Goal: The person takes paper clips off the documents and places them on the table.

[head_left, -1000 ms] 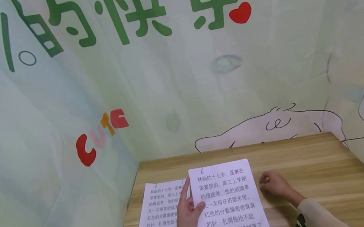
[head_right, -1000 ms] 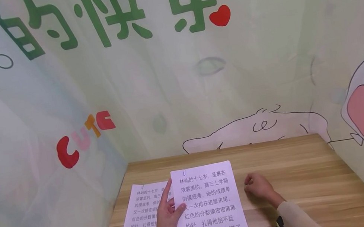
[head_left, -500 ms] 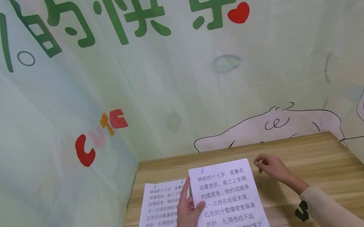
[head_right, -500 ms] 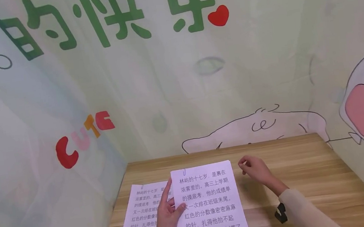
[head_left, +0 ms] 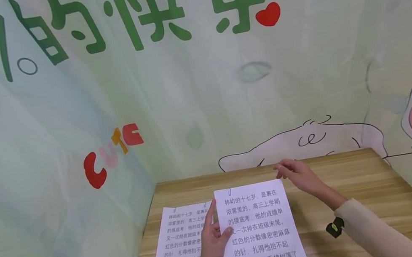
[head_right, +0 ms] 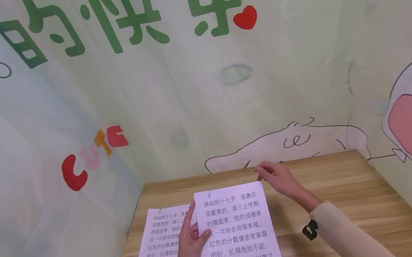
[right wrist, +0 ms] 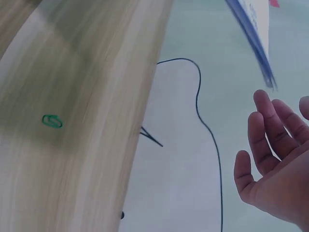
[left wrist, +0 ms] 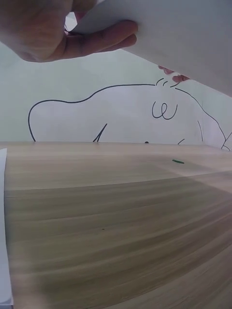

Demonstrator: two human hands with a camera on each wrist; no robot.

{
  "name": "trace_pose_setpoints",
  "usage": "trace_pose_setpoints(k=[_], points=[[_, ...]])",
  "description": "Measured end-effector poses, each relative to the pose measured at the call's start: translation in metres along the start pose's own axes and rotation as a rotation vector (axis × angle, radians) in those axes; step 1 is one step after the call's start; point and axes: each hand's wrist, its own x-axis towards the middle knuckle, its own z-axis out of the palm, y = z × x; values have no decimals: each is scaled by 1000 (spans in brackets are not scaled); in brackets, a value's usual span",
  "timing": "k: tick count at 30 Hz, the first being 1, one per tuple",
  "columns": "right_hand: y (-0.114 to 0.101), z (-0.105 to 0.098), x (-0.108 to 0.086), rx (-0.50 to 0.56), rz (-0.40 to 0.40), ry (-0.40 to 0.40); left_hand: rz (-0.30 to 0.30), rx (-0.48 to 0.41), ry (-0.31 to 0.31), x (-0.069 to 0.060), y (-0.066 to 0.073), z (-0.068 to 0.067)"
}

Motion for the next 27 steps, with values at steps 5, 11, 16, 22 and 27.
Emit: trace_pose_setpoints(k=[5, 11, 16, 22, 27], points=[[-15, 3, 6, -1, -27, 0, 15, 7, -3, 1, 0, 0], [-29, 4, 14, 15, -80, -21, 26, -1, 0, 2, -1, 2], [-38, 9, 17, 30, -77, -60, 40, -13, -7, 2, -4, 5], [-41, 18, 20, 26, -91, -92, 65, -19, -27, 1, -6, 9], [-48, 27, 20, 13, -100, -119, 61, -21, -40, 0, -8, 11]])
